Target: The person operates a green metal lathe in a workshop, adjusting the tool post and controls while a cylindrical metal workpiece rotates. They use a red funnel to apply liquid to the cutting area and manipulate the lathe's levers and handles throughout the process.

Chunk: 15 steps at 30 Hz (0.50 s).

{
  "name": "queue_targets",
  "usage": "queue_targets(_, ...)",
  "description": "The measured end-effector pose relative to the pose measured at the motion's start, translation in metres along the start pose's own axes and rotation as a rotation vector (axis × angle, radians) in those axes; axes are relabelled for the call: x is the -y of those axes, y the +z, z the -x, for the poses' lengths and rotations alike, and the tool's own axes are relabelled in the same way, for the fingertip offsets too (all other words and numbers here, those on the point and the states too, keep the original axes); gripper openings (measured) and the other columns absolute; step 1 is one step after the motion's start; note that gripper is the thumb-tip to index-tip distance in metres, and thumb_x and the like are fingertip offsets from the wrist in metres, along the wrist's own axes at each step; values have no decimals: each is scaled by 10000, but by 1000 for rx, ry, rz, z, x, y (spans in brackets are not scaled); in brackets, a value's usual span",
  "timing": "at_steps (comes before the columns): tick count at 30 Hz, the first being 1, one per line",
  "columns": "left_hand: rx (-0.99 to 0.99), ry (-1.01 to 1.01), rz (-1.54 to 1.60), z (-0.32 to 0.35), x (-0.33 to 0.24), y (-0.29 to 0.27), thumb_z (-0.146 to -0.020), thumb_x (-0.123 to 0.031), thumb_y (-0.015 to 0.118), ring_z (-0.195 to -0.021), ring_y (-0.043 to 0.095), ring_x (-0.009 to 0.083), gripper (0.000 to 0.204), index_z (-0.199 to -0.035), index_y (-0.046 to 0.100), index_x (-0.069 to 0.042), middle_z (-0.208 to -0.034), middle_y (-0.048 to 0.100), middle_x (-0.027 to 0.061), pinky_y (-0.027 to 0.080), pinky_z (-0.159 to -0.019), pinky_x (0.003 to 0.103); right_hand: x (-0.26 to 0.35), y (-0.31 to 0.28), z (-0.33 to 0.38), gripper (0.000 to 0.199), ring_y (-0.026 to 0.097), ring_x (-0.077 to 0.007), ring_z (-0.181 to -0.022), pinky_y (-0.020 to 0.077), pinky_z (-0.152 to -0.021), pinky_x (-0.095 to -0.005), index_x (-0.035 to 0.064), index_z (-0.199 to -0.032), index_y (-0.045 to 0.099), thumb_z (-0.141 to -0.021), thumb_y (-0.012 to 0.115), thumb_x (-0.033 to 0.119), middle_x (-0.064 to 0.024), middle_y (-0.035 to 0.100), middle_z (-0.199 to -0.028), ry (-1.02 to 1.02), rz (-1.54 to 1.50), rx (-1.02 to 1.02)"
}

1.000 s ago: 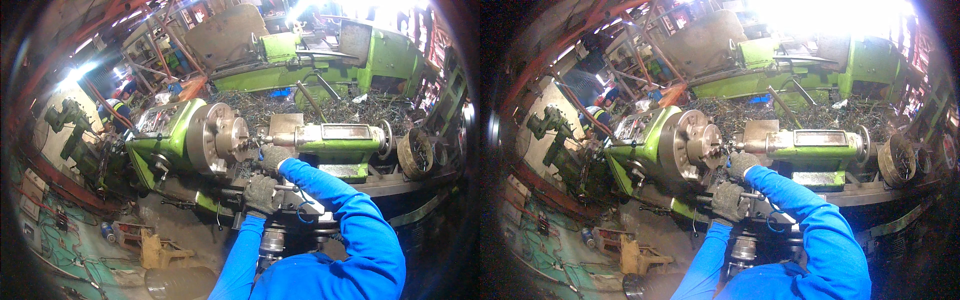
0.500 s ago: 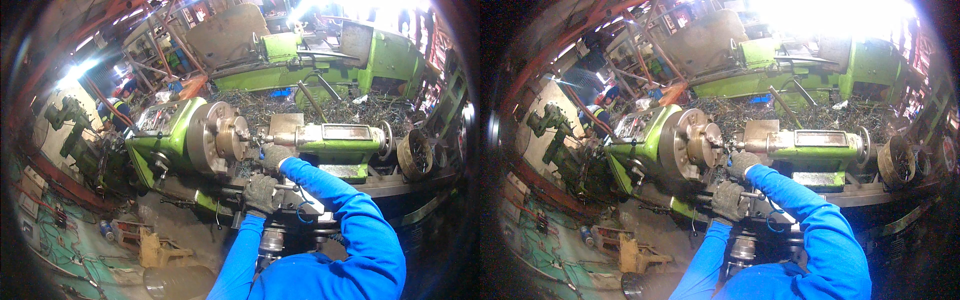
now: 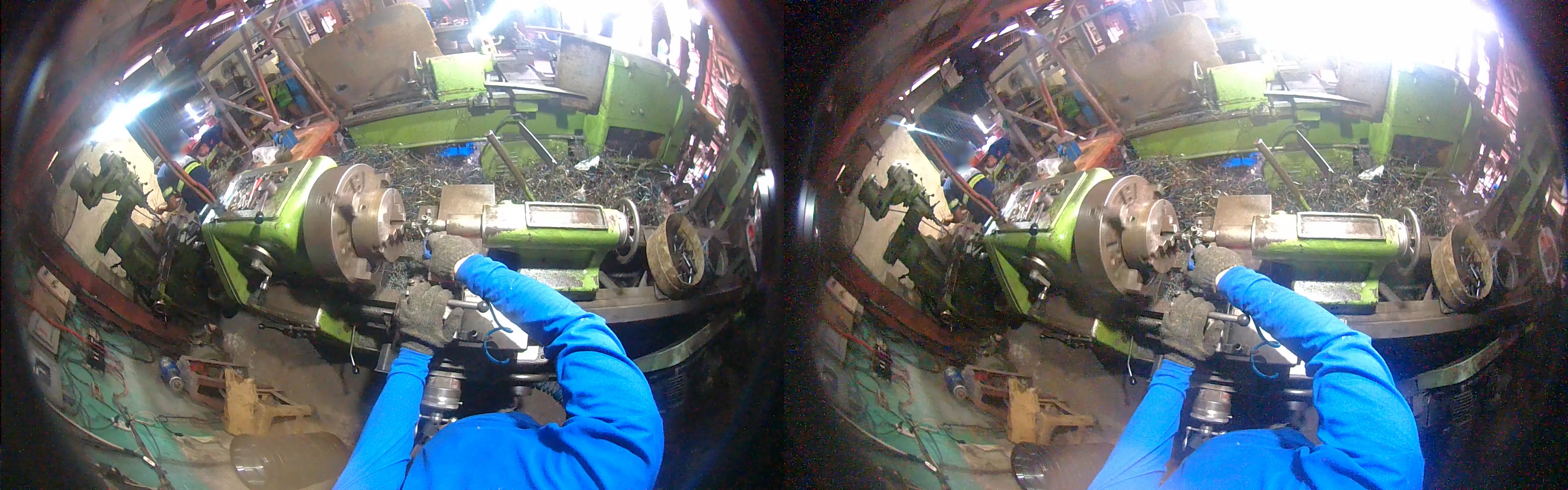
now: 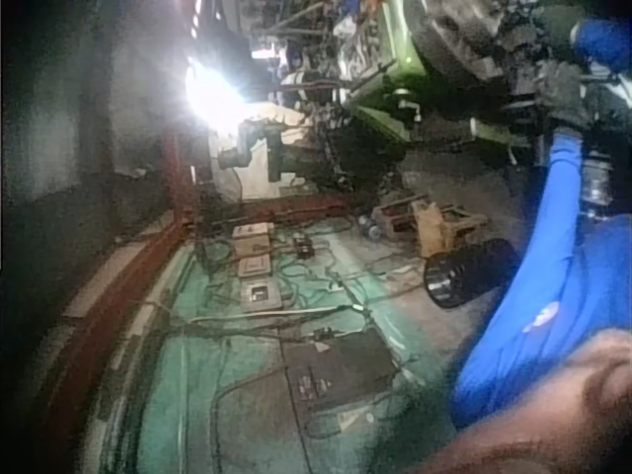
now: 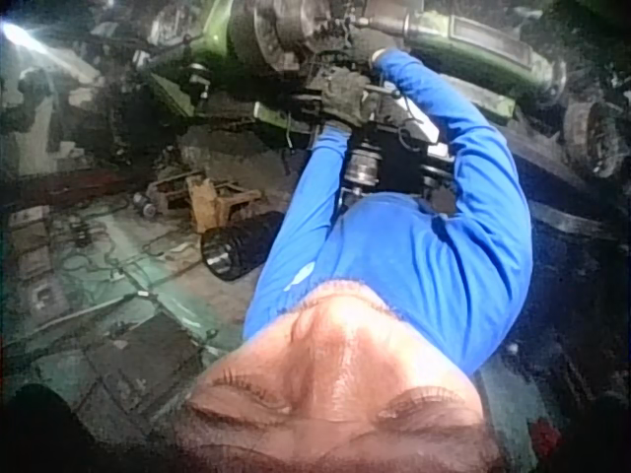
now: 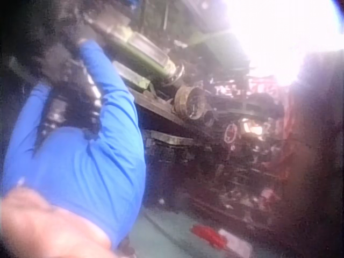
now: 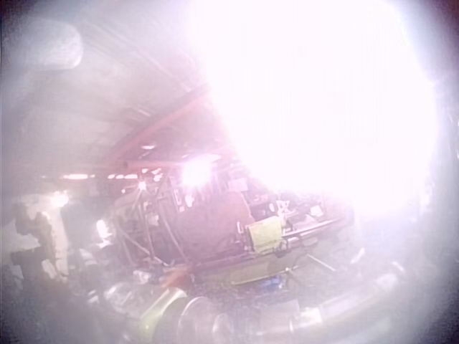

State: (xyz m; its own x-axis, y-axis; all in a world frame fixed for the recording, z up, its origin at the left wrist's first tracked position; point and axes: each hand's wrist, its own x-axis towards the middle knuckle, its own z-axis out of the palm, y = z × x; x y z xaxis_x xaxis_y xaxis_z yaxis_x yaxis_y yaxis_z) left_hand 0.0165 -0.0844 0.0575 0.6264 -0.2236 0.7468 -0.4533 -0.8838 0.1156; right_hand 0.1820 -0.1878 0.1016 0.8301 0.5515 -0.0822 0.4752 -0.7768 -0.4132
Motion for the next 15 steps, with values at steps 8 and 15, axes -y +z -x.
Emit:
queue_targets(8, 62, -21, 31, -6, -3, -8, -939, -493, 601, -1040, 642, 404, 402, -1002, 672, -102, -1016, 677, 147, 495, -946, 569, -6, 13, -8, 535, 683, -433, -1154, 542, -990, -536, 51, -1276, 643, -933, 593, 459, -284, 681, -1252, -17, 3, -42)
queue_targets(15, 58, -14, 44, -3, 0, -4, -927, -491, 618, -1022, 648, 417, 407, -1003, 673, -95, -1020, 680, 150, 502, -938, 574, -8, 16, -11, 539, 686, -430, -1149, 543, -991, -527, 51, -1304, 620, -930, 603, 438, -271, 690, -1239, -5, 16, -56)
